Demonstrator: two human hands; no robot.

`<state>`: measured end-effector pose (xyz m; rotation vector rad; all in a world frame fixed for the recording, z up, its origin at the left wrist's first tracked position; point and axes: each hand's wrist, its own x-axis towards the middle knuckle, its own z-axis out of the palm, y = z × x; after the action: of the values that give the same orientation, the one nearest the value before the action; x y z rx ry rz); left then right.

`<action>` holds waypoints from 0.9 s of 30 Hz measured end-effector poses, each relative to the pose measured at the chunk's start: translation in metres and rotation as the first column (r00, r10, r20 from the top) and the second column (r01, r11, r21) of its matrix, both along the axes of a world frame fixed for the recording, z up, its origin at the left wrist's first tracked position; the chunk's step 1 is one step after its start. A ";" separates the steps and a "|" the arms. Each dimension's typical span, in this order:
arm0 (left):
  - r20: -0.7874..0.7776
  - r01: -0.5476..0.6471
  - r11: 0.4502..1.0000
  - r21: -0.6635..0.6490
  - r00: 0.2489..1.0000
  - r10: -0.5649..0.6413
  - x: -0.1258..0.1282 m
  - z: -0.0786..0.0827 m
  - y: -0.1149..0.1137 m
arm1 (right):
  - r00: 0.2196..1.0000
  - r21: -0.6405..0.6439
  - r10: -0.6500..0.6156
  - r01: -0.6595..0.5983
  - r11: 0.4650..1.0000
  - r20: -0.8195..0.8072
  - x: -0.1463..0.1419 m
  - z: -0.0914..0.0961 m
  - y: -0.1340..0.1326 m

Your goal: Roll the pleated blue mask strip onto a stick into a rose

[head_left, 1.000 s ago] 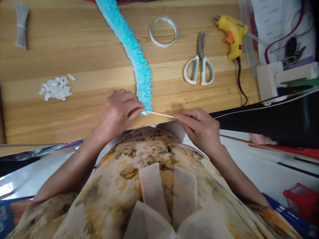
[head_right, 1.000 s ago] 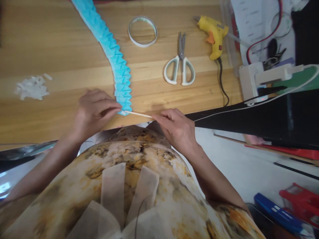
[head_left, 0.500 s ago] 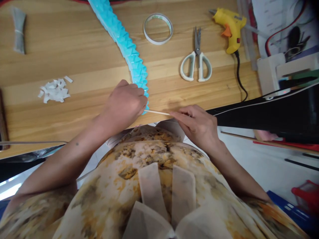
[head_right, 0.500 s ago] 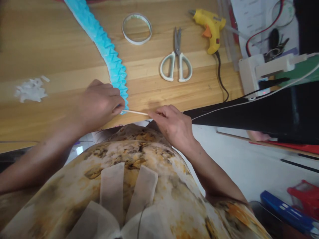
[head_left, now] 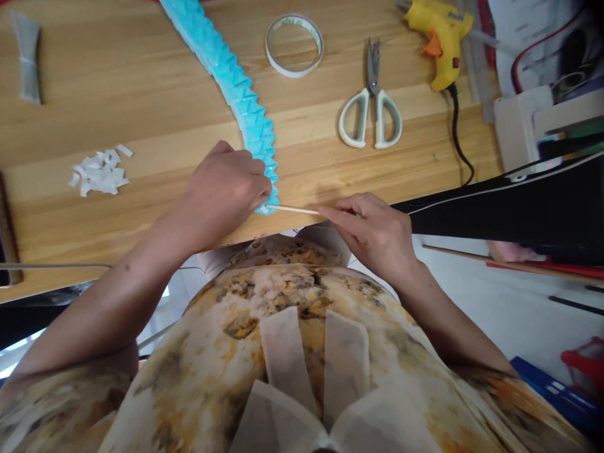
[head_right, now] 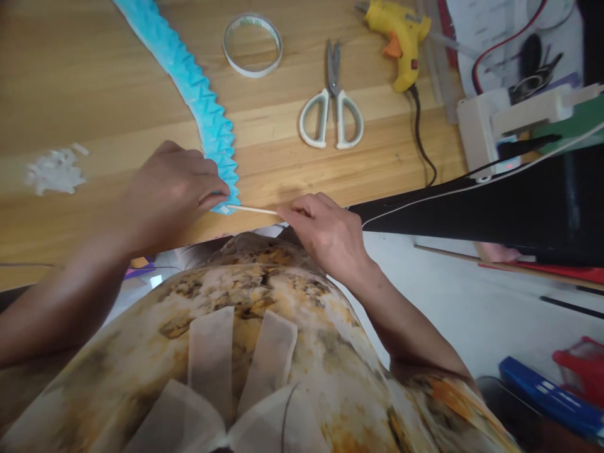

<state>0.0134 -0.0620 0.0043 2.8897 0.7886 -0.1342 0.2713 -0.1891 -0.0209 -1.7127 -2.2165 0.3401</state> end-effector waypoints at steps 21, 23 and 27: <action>0.178 -0.011 0.974 -0.227 0.983 0.053 -0.003 -0.011 0.008 | 0.997 0.096 0.041 -0.046 0.994 0.060 -0.004 0.004 0.004; 0.184 -0.047 0.969 -0.242 0.978 0.093 -0.007 -0.013 0.009 | 0.996 0.105 0.054 -0.061 0.993 0.069 -0.004 0.002 0.004; 0.226 -0.079 0.971 -0.226 0.965 0.131 -0.018 -0.010 0.007 | 0.993 0.131 0.062 -0.075 0.989 0.099 -0.002 -0.001 0.003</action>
<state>-0.0047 -0.0554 -0.0055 2.5903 0.8242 0.1315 0.2688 -0.1862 -0.0222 -1.6168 -2.3125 0.1241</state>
